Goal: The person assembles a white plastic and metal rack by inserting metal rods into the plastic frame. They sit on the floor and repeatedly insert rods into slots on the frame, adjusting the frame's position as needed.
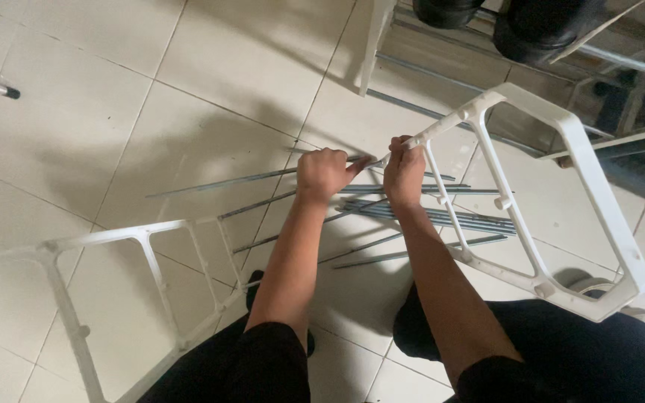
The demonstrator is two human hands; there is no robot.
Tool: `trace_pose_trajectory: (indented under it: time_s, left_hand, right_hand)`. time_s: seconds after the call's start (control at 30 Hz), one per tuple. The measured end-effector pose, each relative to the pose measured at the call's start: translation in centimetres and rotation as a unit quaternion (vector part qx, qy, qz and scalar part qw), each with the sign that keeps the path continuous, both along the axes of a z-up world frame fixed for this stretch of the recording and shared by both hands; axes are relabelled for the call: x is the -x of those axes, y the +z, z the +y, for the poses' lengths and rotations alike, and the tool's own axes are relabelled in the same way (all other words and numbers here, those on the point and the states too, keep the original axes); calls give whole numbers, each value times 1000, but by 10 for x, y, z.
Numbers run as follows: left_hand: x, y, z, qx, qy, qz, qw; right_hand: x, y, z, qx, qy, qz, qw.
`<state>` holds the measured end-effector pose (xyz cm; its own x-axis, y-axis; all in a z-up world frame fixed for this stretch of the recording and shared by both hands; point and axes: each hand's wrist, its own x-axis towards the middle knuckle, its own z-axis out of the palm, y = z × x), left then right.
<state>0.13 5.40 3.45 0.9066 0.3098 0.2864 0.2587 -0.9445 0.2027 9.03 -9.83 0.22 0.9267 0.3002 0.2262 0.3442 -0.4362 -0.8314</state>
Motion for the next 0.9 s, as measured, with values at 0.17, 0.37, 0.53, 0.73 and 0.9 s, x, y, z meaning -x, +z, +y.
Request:
trace_pose_trajectory:
  time_s: [0.17, 0.37, 0.53, 0.73, 0.9]
  left_hand:
    - [8, -3, 4, -11, -27, 1, 1000]
    - [15, 0, -2, 32, -78, 41, 996]
    - [19, 3, 0, -26, -103, 40, 994]
    - [25, 12, 22, -102, -56, 62, 991]
    - [33, 27, 41, -127, -12, 97, 987]
  right_hand:
    - [1, 11, 3, 4, -8, 40, 999]
    - [0, 36, 16, 49, 9, 40, 998]
    - [-8, 39, 41, 53, 37, 75, 995]
    - [-19, 29, 67, 136, 52, 56, 988]
    - [-21, 48, 73, 190, 62, 111, 973]
